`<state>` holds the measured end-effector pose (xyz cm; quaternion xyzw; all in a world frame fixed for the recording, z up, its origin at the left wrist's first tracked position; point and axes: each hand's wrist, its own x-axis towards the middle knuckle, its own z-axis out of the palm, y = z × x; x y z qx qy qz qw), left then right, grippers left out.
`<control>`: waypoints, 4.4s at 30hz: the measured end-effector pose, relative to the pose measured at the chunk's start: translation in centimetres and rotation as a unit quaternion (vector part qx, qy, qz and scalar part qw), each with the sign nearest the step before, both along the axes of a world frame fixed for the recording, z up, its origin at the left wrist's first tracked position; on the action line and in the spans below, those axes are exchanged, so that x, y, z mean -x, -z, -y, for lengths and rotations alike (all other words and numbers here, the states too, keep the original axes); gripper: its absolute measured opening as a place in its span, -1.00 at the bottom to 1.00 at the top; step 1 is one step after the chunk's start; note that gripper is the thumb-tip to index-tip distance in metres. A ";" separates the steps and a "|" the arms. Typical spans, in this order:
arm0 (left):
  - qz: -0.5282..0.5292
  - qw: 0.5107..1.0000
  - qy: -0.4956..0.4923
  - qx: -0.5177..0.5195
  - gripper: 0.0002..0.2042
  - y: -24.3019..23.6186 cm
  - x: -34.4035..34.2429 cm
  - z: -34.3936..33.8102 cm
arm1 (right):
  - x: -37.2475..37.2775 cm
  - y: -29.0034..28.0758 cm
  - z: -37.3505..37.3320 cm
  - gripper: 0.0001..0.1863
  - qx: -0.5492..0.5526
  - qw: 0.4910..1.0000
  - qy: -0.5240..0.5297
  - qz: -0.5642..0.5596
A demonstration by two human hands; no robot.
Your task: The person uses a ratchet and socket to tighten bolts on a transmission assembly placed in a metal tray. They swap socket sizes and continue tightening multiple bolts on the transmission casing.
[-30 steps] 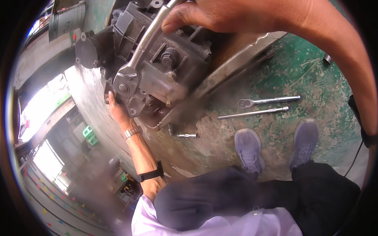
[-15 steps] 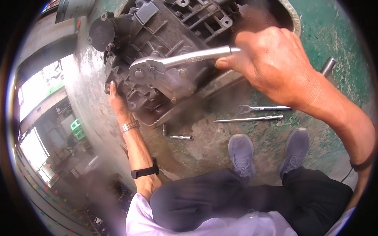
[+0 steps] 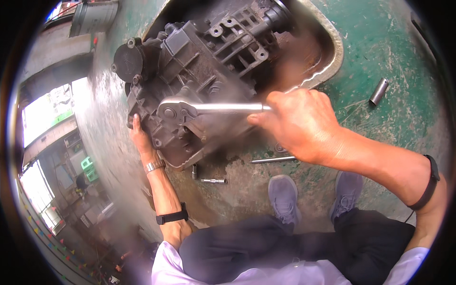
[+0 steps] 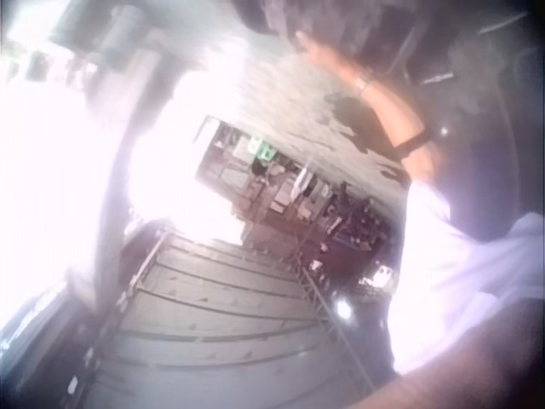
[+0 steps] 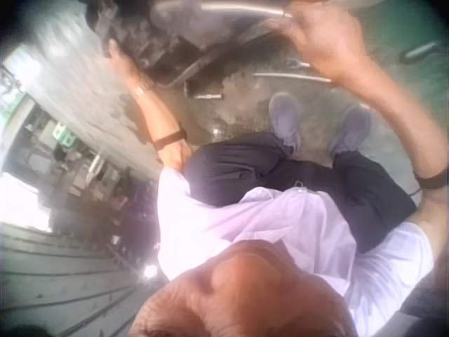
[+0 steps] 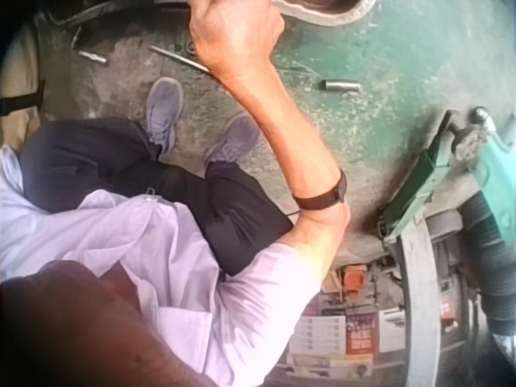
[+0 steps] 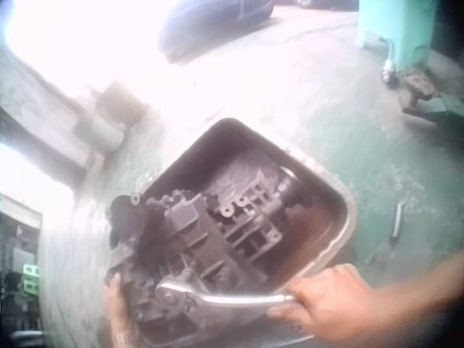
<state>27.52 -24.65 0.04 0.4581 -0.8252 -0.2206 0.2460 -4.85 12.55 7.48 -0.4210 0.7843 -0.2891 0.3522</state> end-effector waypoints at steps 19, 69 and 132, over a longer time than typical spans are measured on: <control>0.034 0.999 0.004 0.042 -0.70 -0.7 1.1 -1.2 | 7.4 0.9 2.8 -0.55 0.159 0.961 -0.090 -0.206; -0.020 0.990 -0.124 -0.070 -0.50 -2.5 4.6 -3.8 | -12.1 1.1 -0.5 -0.61 0.103 0.929 0.146 0.323; -0.084 0.754 0.250 -0.602 -0.42 -8.8 8.6 -24.4 | 0.5 -0.1 -9.0 -0.33 -0.102 0.942 -0.166 0.273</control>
